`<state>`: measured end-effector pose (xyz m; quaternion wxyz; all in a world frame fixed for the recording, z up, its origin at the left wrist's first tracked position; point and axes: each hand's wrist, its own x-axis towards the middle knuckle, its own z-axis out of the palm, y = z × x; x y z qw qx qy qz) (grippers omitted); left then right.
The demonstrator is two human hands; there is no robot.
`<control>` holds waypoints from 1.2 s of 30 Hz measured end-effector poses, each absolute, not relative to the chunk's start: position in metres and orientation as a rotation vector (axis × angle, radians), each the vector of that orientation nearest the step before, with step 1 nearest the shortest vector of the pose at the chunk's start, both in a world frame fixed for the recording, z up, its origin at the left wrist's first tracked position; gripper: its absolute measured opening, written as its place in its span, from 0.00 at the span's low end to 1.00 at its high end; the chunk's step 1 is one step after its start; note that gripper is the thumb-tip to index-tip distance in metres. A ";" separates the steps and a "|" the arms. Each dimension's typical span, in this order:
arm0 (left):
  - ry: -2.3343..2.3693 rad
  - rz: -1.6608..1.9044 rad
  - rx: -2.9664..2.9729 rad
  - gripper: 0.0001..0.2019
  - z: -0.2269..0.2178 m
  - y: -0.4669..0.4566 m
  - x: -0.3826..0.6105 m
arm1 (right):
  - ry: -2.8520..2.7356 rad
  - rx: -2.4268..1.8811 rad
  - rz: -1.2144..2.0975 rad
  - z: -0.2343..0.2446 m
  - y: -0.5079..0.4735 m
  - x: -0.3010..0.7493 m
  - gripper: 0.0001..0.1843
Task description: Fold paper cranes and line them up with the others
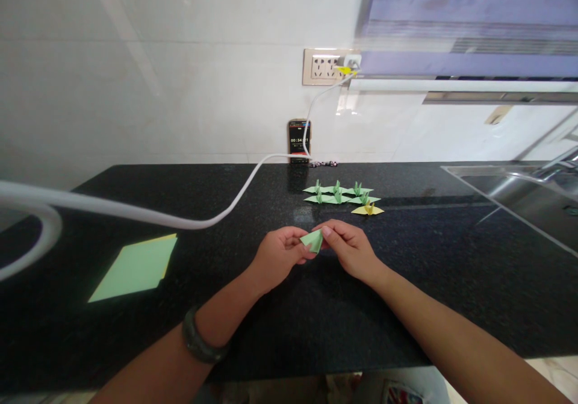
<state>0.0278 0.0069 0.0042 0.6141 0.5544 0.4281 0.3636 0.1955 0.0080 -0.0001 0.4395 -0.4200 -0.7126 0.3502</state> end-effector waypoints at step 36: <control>1.034 0.889 1.214 0.17 0.007 0.007 0.027 | -1.749 -0.974 0.963 -0.005 0.007 0.195 0.12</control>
